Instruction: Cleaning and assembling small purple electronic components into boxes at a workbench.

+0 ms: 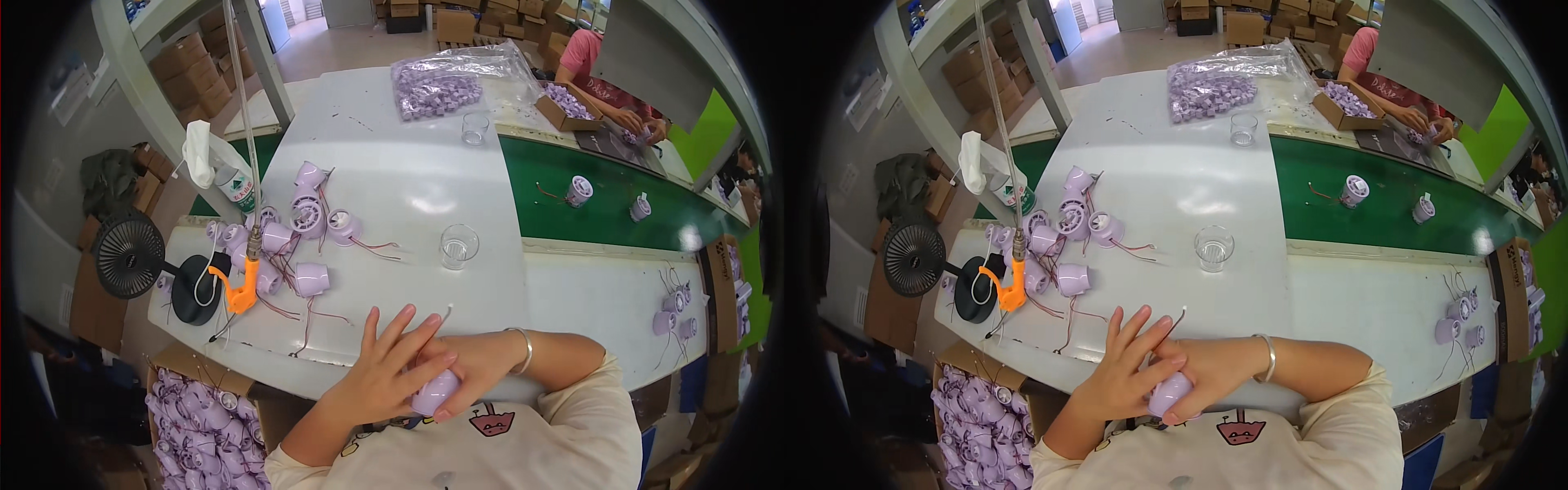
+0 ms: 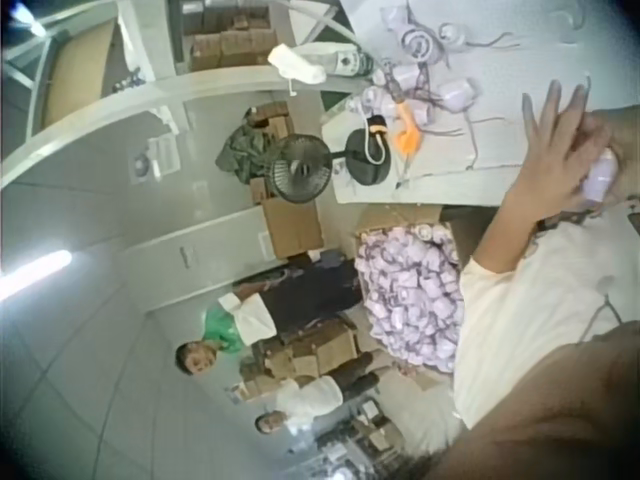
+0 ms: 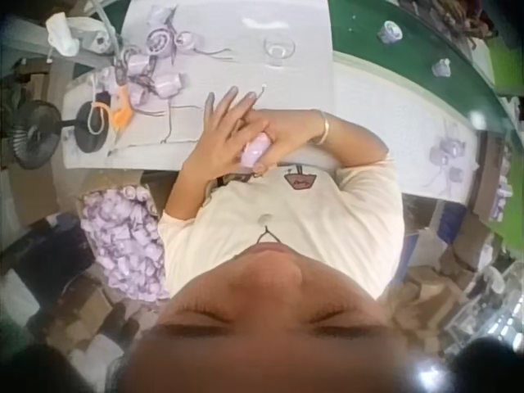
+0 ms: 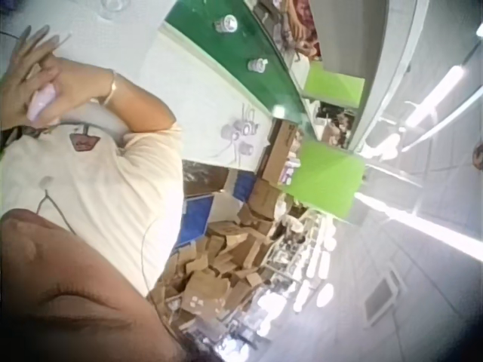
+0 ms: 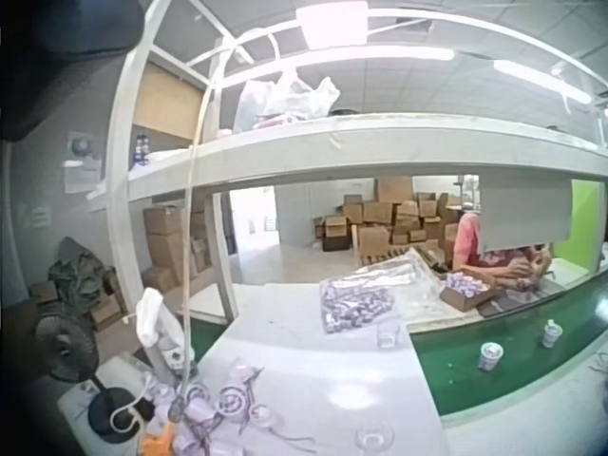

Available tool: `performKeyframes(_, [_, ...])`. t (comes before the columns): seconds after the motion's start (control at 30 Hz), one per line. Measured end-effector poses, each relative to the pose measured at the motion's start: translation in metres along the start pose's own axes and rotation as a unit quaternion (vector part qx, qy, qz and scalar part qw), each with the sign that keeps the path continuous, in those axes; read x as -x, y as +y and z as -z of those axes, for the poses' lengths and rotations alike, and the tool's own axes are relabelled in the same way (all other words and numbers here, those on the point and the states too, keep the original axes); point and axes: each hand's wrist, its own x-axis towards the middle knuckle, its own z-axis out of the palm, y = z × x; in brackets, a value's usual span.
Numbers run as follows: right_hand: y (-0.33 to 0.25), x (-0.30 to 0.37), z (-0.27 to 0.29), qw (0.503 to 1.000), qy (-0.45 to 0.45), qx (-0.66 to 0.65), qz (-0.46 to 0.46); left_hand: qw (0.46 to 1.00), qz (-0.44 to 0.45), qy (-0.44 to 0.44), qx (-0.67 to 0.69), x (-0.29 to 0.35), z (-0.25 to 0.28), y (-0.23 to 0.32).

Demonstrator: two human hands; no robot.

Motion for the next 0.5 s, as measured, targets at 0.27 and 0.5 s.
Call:
performKeyframes(0.27, [-0.009, 0.034, 0.012, 0.986, 0.073, -0.090, -0.123, 0.991, 0.040, 0.011, -0.124, -0.005, 0.011, 0.001])
performKeyframes(0.5, [-0.002, 0.034, 0.002, 0.992, -0.016, -0.127, 0.022, 0.985, 0.059, -0.104, 0.128, -0.018, 0.035, 0.014])
